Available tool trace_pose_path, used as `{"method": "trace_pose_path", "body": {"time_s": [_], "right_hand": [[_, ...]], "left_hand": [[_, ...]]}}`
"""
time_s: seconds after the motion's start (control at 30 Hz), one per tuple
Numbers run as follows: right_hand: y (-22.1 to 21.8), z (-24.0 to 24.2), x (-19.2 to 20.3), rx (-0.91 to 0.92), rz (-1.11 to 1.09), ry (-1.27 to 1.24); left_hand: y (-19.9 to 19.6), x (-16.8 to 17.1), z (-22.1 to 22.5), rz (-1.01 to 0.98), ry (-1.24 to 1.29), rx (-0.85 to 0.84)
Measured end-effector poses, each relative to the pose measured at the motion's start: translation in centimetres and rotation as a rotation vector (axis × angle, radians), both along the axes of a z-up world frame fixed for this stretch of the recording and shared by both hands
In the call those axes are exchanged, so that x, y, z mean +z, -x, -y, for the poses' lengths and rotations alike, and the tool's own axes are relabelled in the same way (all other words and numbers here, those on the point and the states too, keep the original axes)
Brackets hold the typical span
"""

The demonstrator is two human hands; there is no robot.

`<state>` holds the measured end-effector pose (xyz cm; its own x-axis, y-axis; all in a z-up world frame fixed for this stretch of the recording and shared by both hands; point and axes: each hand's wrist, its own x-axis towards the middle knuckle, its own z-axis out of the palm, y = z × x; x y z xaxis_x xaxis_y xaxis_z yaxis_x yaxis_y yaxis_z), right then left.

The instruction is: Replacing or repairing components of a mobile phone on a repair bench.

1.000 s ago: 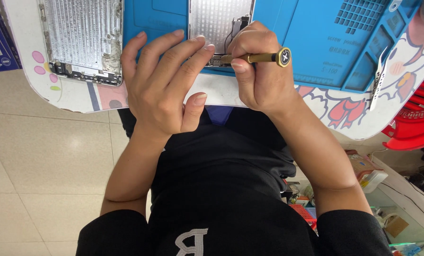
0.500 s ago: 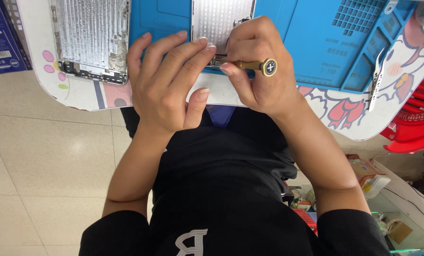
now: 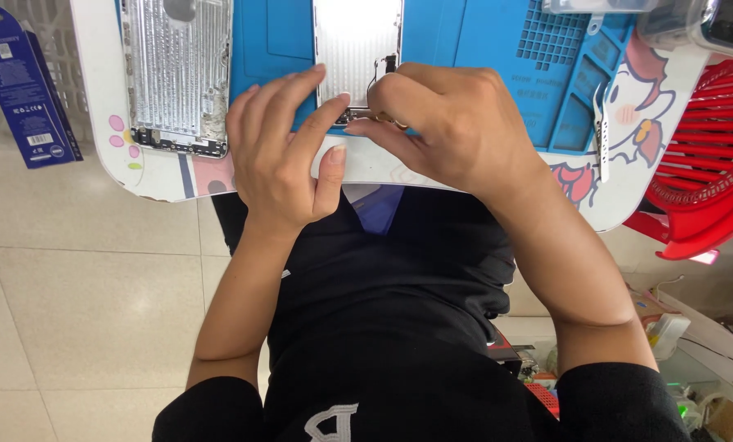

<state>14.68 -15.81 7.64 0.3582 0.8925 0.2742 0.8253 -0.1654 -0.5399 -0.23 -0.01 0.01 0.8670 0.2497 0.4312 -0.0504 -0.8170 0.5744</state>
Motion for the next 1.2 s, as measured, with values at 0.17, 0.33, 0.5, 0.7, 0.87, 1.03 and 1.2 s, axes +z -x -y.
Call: {"method": "trace_pose_path", "body": {"time_s": [0.17,0.33,0.5,0.7,0.87,1.03,1.2], "right_hand": [[0.0,-0.8,2.0,-0.012,0.189,0.166],[0.2,-1.5,3.6,0.029,0.091,0.249],[0.7,-0.9,2.5,-0.075,0.145,0.312],[1.2,-0.5,2.4,-0.081,0.207,0.386],[0.7,-0.5,2.6,-0.087,0.139,0.310],[0.4,-0.3,2.0,-0.102,0.185,0.412],[0.7,-0.4,2.3,-0.079,0.135,0.370]], "left_hand": [[3.0,0.2,2.0,0.414,0.156,0.077],[3.1,9.1,7.3,0.429,0.636,-1.029],[5.1,8.5,14.5,0.396,0.690,-1.088],[5.6,7.4,18.5,0.317,0.801,-1.192],[4.9,5.6,20.7,0.260,0.868,-1.268],[4.0,0.2,22.8,0.184,0.950,-1.339],[5.9,4.5,23.6,0.107,1.035,-1.391]]}}
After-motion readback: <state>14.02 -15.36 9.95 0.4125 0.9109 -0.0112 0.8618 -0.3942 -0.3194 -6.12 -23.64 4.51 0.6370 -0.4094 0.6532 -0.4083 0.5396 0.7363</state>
